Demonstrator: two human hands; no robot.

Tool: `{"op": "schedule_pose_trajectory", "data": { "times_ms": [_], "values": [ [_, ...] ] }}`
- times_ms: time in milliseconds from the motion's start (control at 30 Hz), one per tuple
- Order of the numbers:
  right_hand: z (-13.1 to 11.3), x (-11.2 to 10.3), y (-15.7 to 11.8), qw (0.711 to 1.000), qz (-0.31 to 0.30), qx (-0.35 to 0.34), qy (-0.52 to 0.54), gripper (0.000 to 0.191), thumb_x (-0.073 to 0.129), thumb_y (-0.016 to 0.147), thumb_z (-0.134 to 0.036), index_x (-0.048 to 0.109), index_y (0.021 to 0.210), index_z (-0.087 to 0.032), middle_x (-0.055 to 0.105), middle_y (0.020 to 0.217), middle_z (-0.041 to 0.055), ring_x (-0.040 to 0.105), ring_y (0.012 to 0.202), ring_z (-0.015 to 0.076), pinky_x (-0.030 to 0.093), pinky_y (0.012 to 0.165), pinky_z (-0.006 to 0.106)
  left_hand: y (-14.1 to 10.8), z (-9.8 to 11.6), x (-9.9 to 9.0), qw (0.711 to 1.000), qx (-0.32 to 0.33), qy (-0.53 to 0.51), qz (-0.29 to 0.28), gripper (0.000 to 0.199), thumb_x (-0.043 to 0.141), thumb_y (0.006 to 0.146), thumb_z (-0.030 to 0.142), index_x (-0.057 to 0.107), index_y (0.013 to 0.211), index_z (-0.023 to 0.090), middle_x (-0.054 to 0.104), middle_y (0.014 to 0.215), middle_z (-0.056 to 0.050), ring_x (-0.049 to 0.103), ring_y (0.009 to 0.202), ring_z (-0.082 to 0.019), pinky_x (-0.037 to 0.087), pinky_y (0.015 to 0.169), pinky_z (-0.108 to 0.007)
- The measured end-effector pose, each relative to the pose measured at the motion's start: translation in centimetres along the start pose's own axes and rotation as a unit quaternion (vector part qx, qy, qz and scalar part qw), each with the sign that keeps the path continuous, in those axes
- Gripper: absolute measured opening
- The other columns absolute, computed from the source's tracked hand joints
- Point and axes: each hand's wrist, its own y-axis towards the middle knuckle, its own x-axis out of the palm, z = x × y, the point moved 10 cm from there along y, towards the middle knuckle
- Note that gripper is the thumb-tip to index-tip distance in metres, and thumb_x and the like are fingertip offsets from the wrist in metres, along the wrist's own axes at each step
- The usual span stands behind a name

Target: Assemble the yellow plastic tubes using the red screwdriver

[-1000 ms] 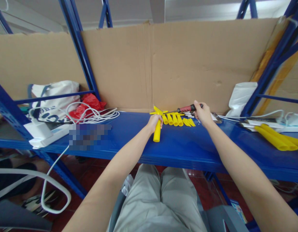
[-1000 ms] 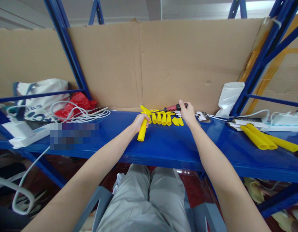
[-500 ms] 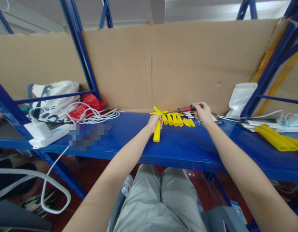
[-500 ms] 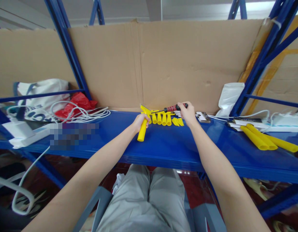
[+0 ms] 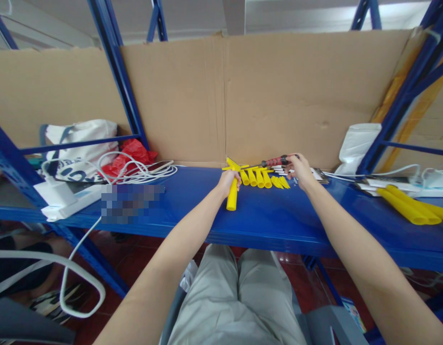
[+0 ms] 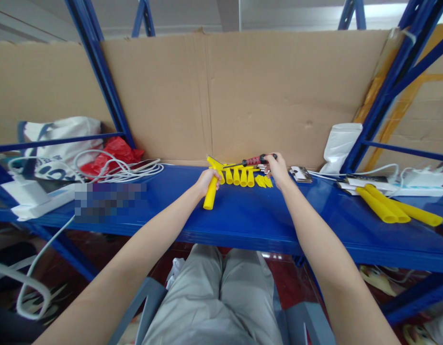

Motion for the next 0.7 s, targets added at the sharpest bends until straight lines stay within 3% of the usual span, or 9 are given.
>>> {"op": "schedule_pose_trajectory", "data": {
  "times_ms": [267,700],
  "values": [
    [0.0,0.1,0.2,0.997,-0.005,-0.057,-0.049,0.042,0.061,0.079,-0.062,0.045,0.076,-0.023,0.040,0.042,-0.0080,0.038,0.035,0.0096,0.026,0.036,0.022,-0.1,0.1,-0.3,1.000,0.001,0.011,0.008,0.017,0.047,0.054,0.003,0.042,0.054,0.019,0.040,0.036,0.003,0.034,0.029,-0.009,0.027,0.036,-0.021],
    [-0.3,-0.4,1.1,0.998,-0.033,-0.046,-0.019,0.030,0.065,0.080,-0.046,0.046,0.085,-0.024,0.044,0.049,-0.0082,0.039,0.036,0.0096,0.029,0.036,0.022,-0.1,0.1,0.3,1.000,0.000,0.002,-0.013,0.014,0.046,0.052,0.005,0.043,0.052,0.018,0.042,0.039,0.001,0.034,0.030,-0.008,0.026,0.035,-0.021]
  ]
}}
